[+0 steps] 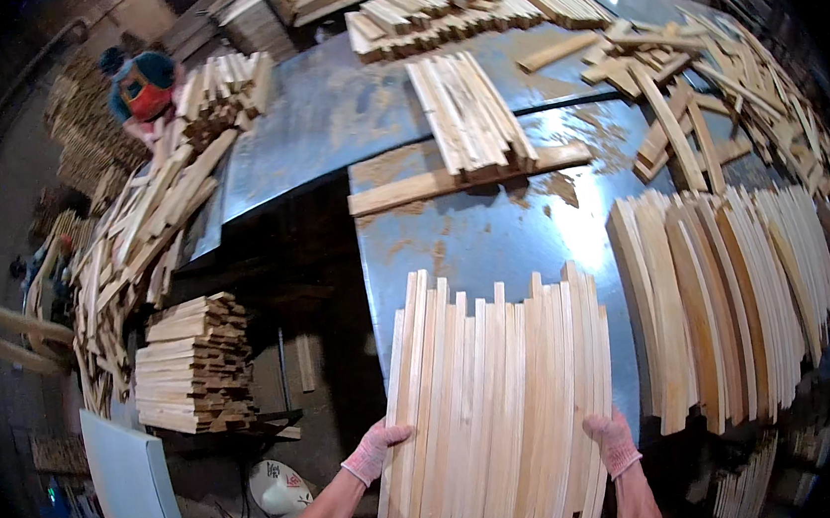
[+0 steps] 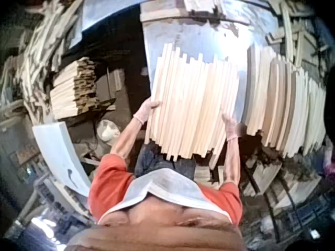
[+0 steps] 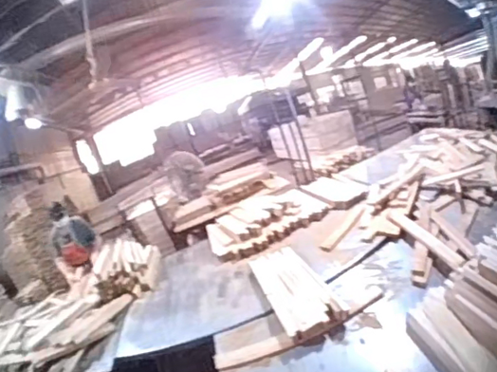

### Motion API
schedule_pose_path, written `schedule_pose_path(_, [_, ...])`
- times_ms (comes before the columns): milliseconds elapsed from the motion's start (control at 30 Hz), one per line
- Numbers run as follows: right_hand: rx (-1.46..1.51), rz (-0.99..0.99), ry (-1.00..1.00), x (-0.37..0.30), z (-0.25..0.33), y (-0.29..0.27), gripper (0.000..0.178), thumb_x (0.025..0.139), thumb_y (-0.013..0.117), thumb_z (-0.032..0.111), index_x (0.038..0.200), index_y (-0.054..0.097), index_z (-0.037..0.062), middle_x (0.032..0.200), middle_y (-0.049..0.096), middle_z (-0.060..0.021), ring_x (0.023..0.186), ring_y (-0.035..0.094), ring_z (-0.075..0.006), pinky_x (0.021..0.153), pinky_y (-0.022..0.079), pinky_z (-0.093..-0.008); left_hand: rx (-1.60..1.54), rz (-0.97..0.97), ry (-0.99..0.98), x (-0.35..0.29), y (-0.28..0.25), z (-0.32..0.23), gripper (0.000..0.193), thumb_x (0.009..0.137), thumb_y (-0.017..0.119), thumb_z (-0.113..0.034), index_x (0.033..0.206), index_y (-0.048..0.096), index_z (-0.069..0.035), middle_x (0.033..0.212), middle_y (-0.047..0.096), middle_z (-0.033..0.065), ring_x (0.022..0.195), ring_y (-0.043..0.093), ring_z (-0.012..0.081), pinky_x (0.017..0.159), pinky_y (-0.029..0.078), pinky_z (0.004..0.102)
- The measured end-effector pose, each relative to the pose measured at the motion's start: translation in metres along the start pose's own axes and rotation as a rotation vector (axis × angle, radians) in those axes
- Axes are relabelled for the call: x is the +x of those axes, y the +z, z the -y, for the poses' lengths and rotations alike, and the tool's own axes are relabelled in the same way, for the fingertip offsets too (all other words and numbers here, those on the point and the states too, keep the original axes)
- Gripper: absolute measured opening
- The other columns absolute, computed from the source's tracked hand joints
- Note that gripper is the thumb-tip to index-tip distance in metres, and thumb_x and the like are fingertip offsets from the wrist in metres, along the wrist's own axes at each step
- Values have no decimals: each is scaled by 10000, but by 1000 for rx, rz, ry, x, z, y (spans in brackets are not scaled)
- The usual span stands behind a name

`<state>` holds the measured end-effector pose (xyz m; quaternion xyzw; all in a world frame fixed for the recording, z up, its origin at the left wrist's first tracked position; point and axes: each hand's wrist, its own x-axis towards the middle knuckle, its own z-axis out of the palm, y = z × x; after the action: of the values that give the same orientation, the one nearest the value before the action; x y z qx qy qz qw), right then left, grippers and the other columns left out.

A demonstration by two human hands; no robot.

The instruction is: The person repeatedly picks up stacks of light-colored wooden planks from a metal table and places them onto a conveyor belt. They also pick up individual planks from a pile and add them to the stacks on the table. The task involves continuous handling and stacking of the wood pieces.

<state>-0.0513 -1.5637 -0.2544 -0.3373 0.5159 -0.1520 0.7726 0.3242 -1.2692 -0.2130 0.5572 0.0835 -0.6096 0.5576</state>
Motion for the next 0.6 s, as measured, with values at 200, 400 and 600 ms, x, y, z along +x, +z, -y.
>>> schedule_pose_path(200, [-90,244,-60,-50,27,98,537,800,795,204,1270,651,-12,923,667,-26,783,623,-148,718,516,-312,-57,-105,195,-118,-58,-18,650,877,800,-169,1445,552,28,1295,688,110,1172,666,216,1081,506,378])
schedule_pose_path(400, [-377,395,-208,-113,68,270,551,812,802,236,1284,642,2,852,646,10,708,592,-126,663,490,-303,-181,-157,535,-265,-146,-48,546,873,779,-139,1371,613,11,1221,714,83,1095,683,194,1011,530,354])
schedule_pose_path(600, [-255,932,-326,-176,0,491,545,898,770,192,1374,600,-12,1196,714,-51,1014,681,-164,889,566,-333,-255,-337,847,-451,-278,-19,573,876,757,-174,1395,607,16,1237,708,71,1140,647,172,1042,492,336])
